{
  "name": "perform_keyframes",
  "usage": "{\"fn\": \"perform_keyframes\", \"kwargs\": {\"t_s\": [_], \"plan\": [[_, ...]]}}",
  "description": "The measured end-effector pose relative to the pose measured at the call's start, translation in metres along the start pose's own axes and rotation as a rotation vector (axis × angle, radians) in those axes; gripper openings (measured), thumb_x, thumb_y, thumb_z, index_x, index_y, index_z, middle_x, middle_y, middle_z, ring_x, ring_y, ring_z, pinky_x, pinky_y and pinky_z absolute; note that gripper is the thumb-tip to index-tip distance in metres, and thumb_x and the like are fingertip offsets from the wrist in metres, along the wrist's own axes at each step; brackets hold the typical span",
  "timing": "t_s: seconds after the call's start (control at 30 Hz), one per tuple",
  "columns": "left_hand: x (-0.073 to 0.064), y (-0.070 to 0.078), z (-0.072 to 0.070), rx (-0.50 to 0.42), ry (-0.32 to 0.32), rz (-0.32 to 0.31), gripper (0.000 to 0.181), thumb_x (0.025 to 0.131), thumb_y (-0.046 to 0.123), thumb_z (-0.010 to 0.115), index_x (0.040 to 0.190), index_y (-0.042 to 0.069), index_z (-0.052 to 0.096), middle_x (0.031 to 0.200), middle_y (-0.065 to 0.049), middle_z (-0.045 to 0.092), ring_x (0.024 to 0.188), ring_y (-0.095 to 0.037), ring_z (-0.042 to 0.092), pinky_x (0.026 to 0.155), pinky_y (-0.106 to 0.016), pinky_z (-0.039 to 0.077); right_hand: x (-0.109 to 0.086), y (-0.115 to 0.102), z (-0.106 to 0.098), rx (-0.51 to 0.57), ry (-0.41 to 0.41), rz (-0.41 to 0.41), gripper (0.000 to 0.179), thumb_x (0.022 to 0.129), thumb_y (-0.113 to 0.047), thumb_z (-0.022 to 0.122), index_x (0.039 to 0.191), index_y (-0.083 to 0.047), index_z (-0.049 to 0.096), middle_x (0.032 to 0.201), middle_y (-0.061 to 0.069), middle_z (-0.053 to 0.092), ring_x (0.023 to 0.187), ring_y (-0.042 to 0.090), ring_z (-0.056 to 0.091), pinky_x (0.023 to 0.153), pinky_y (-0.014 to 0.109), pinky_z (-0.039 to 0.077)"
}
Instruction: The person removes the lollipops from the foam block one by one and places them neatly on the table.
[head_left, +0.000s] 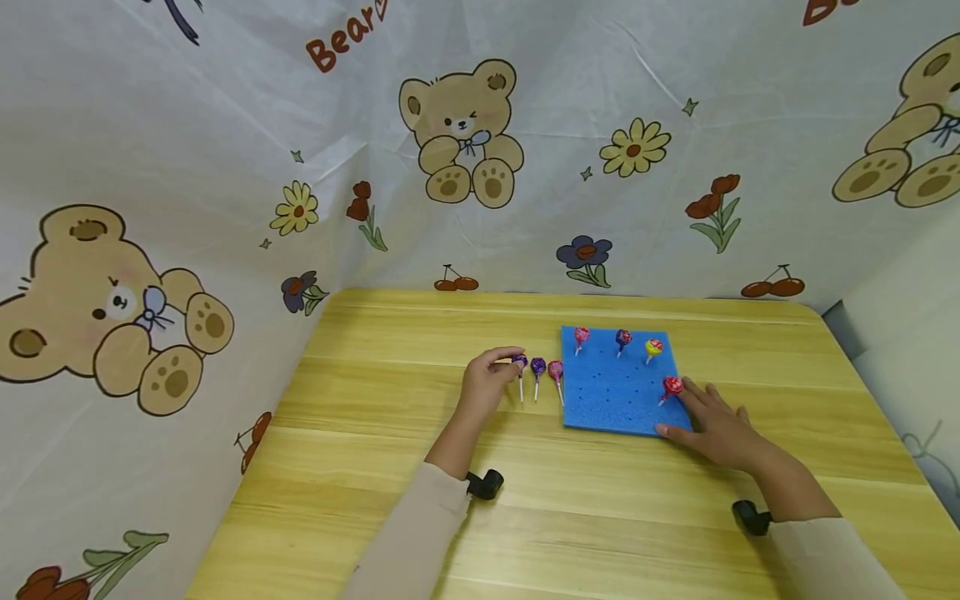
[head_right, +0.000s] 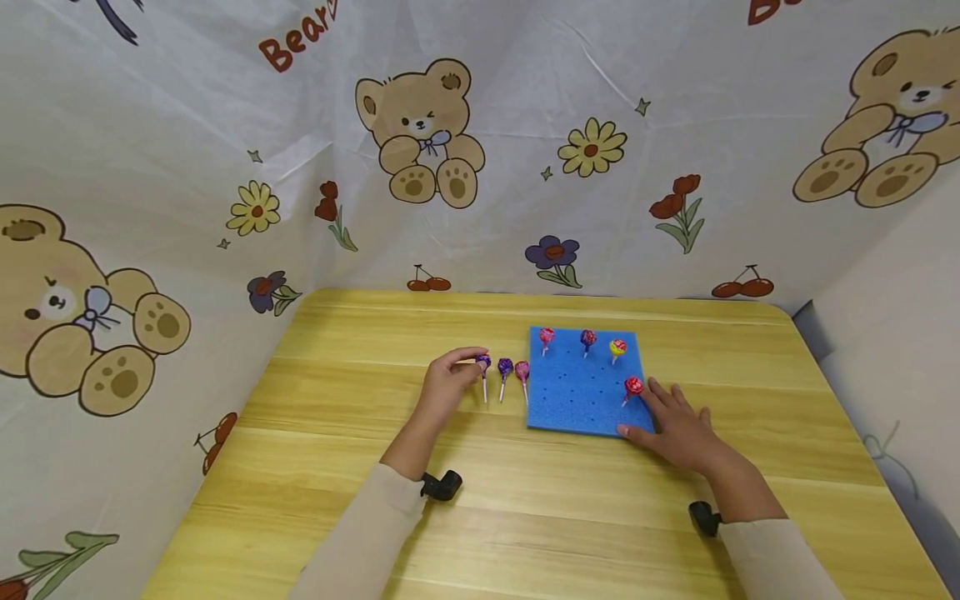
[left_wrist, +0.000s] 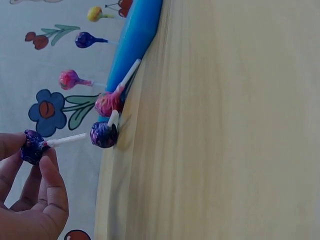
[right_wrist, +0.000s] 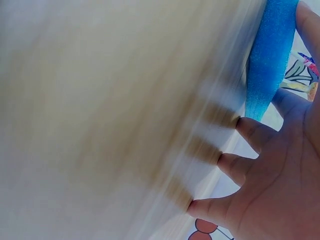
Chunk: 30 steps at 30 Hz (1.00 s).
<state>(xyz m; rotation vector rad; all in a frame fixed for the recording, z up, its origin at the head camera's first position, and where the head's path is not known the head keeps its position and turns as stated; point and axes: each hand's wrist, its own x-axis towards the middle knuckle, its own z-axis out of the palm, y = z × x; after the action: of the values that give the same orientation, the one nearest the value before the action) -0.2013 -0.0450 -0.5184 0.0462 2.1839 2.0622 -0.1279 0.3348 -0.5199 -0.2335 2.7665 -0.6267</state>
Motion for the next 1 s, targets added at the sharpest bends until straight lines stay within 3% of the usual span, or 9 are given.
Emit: {"fn": "perform_keyframes", "kwargs": {"t_s": [0.1,0.23,0.4,0.7,1.0], "plan": [[0.004,-0.002,-0.002,0.001,-0.012,-0.005,0.033,0.092,0.014,0.073,0.124,0.006,0.071,0.113,-0.009,0.074,0.094,-0.018,0.070,0.071,-0.030,0.053,0.000,0.000,0.000,-0.003,0.001,0.003,0.095,0.095,-0.060,0.059,0.157,0.004,0.027,0.165,0.030,0.014,0.147,0.063,0.002,0.098,0.091,0.002],[0.008,-0.002,-0.004,0.030,-0.031,-0.022,0.034,0.091,0.011,0.074,0.125,0.007,0.071,0.116,-0.011,0.072,0.096,-0.023,0.071,0.078,-0.036,0.058,0.001,0.000,0.000,-0.005,0.001,0.004,0.094,0.095,-0.060,0.059,0.157,0.004,0.027,0.165,0.030,0.014,0.147,0.063,0.002,0.098,0.090,0.002],[0.014,-0.005,-0.004,0.081,-0.034,-0.054,0.035,0.091,0.014,0.076,0.125,0.011,0.070,0.123,-0.006,0.070,0.094,-0.016,0.071,0.081,-0.036,0.059,0.000,0.000,-0.001,-0.007,0.000,0.002,0.094,0.095,-0.060,0.059,0.157,0.004,0.027,0.165,0.030,0.014,0.147,0.063,0.003,0.098,0.091,0.002],[0.029,-0.014,-0.001,0.191,-0.029,-0.058,0.023,0.090,0.015,0.076,0.112,0.011,0.073,0.107,-0.006,0.074,0.089,-0.014,0.071,0.073,-0.029,0.057,0.000,0.000,-0.001,-0.001,-0.001,0.002,0.094,0.095,-0.060,0.059,0.156,0.004,0.028,0.165,0.030,0.014,0.146,0.064,0.003,0.098,0.091,0.003],[0.036,-0.013,0.002,0.296,-0.021,-0.063,0.016,0.089,0.011,0.077,0.104,0.009,0.074,0.103,-0.006,0.076,0.096,-0.019,0.072,0.079,-0.030,0.058,0.000,0.000,-0.001,0.000,-0.007,0.007,0.095,0.094,-0.061,0.059,0.157,0.003,0.026,0.166,0.029,0.013,0.147,0.063,0.002,0.099,0.090,0.002]]}}
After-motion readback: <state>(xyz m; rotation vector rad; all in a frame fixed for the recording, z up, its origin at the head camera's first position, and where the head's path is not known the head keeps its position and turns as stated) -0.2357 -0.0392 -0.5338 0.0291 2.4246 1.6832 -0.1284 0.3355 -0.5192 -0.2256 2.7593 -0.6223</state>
